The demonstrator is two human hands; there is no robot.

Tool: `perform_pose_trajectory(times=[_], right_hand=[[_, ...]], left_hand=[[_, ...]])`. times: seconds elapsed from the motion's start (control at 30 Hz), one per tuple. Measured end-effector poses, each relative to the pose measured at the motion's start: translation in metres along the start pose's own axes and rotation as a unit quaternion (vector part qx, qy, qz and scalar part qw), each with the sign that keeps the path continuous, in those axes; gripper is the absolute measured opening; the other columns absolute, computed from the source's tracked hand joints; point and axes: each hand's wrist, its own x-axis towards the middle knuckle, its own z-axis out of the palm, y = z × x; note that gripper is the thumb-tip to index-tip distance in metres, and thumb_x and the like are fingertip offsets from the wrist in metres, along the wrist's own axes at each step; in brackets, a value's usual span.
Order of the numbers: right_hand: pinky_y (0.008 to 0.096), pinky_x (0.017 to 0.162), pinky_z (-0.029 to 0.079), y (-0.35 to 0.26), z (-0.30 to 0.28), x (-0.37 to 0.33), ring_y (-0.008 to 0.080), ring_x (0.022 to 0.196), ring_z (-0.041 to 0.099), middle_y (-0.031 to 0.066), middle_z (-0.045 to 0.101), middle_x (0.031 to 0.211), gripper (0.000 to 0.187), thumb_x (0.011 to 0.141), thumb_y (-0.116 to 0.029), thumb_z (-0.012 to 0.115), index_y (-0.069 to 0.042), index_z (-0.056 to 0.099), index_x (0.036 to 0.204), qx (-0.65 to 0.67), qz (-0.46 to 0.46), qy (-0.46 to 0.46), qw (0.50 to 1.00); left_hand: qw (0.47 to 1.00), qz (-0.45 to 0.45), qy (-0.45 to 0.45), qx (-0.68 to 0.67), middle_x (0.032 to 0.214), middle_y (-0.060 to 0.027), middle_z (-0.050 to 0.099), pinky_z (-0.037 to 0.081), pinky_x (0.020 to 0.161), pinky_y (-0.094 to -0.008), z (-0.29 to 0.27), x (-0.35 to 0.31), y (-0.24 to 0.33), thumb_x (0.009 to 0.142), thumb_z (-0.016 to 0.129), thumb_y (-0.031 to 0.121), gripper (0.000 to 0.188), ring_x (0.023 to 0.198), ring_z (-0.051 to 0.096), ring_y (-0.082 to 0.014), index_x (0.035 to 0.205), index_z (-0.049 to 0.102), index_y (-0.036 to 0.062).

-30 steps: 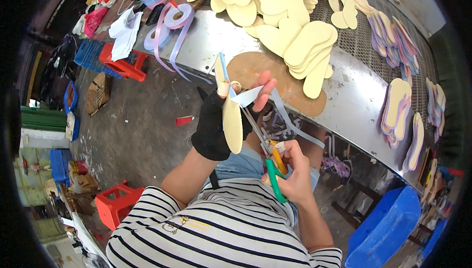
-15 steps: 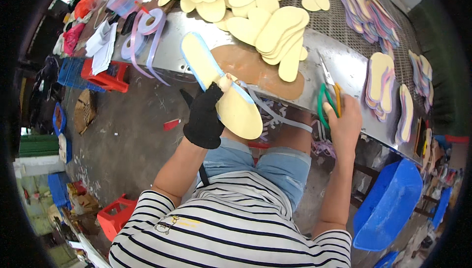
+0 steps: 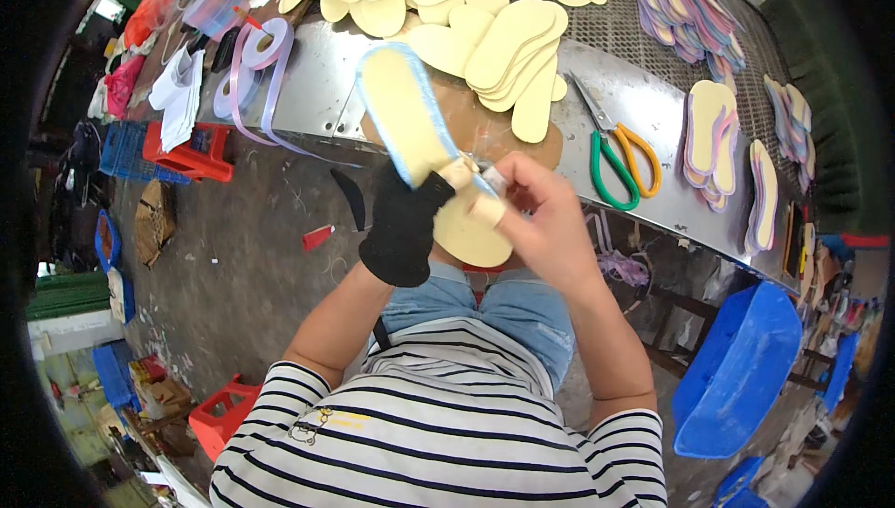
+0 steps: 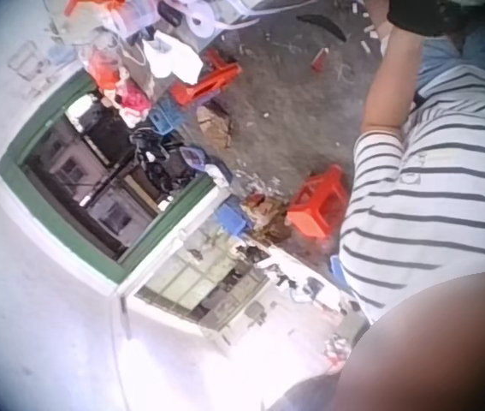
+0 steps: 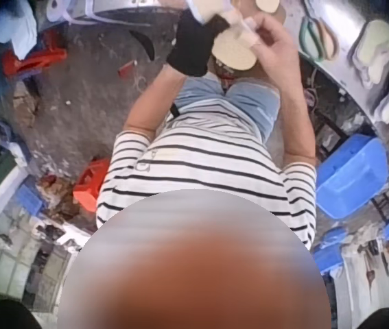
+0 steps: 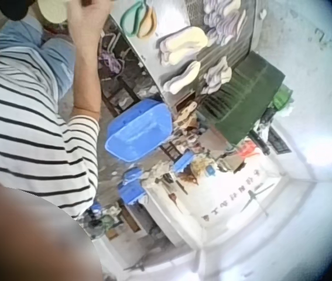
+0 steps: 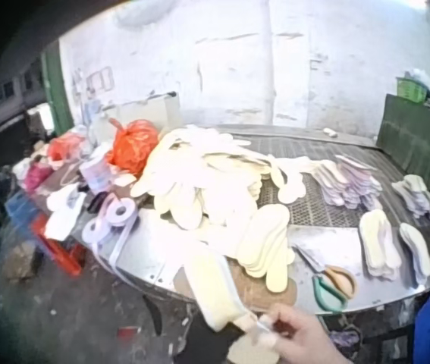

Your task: Applying and trimming decorative purple and pink straps to shoe insoles.

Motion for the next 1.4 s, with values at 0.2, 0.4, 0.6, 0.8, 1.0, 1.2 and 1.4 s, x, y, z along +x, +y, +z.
perform_pose_trajectory(times=[0.2,0.4,0.6,0.8,1.0,1.2,1.4], right_hand=[[0.0214,0.052,0.036,0.01,-0.008,-0.007,0.0038,0.059,0.044,-0.0038,0.05,0.065,0.02,0.085,-0.015,0.061,-0.002,0.051,0.073,-0.085,0.001,-0.1,0.991],[0.0192,0.053,0.035,-0.026,-0.021,0.041,0.0028,0.06,0.045,-0.0036,0.054,0.067,0.017,0.087,-0.014,0.058,0.002,0.06,0.082,0.011,-0.046,-0.012,0.999],[0.0205,0.049,0.034,-0.025,-0.017,0.04,0.0032,0.055,0.042,-0.0019,0.05,0.06,0.012,0.083,-0.009,0.061,0.002,0.058,0.079,-0.11,-0.084,-0.033,0.99],[0.0215,0.048,0.032,-0.027,-0.005,0.032,0.0042,0.055,0.039,-0.0015,0.046,0.058,0.016,0.084,-0.009,0.061,0.001,0.052,0.076,-0.123,-0.091,0.017,0.988],[0.022,0.048,0.032,-0.01,0.003,0.016,0.0042,0.055,0.037,-0.0039,0.042,0.058,0.016,0.085,-0.009,0.06,-0.001,0.05,0.075,-0.016,0.012,0.014,1.0],[0.0188,0.056,0.034,-0.008,0.011,0.009,0.0028,0.064,0.04,-0.0053,0.045,0.073,0.011,0.086,-0.008,0.058,-0.003,0.048,0.085,0.105,0.021,-0.044,0.993],[0.0231,0.069,0.048,0.012,0.006,0.004,0.0099,0.08,0.059,0.0064,0.061,0.096,0.015,0.087,-0.014,0.059,-0.002,0.054,0.094,0.425,0.075,-0.144,0.891]], left_hand=[[0.999,0.028,-0.021,0.035,0.077,-0.0019,0.064,0.046,0.06,-0.024,-0.018,0.011,0.006,0.079,0.068,0.016,0.019,0.069,0.058,-0.0074,0.092,0.065,0.0023],[0.979,-0.01,-0.137,0.151,0.068,-0.0012,0.059,0.044,0.056,-0.0259,-0.004,-0.002,0.003,0.075,0.073,0.022,0.024,0.06,0.052,-0.0077,0.087,0.063,0.004],[0.982,0.075,-0.118,0.124,0.07,-0.0017,0.059,0.042,0.06,-0.0246,-0.013,0.021,0.011,0.09,0.055,0.02,0.022,0.066,0.049,-0.0063,0.092,0.059,-0.0015],[0.976,0.199,0.008,0.092,0.07,-0.0027,0.058,0.041,0.058,-0.0248,0.008,0.015,0.011,0.091,0.053,0.018,0.021,0.065,0.048,-0.0056,0.09,0.059,-0.0022],[0.971,0.182,0.011,0.154,0.071,-0.0024,0.058,0.042,0.059,-0.0249,0.003,0.021,0.029,0.09,0.054,0.014,0.016,0.065,0.049,-0.0073,0.09,0.058,-0.0014],[0.974,0.166,-0.04,0.15,0.07,-0.0007,0.055,0.042,0.058,-0.0244,-0.006,0.029,0.03,0.09,0.054,0.018,0.018,0.065,0.049,-0.0064,0.091,0.058,0.0004],[0.984,-0.021,-0.177,-0.02,0.073,0.0043,0.054,0.037,0.056,-0.0199,-0.011,0.031,0.036,0.094,0.047,0.034,0.033,0.066,0.046,-0.0031,0.097,0.06,0.0036]])
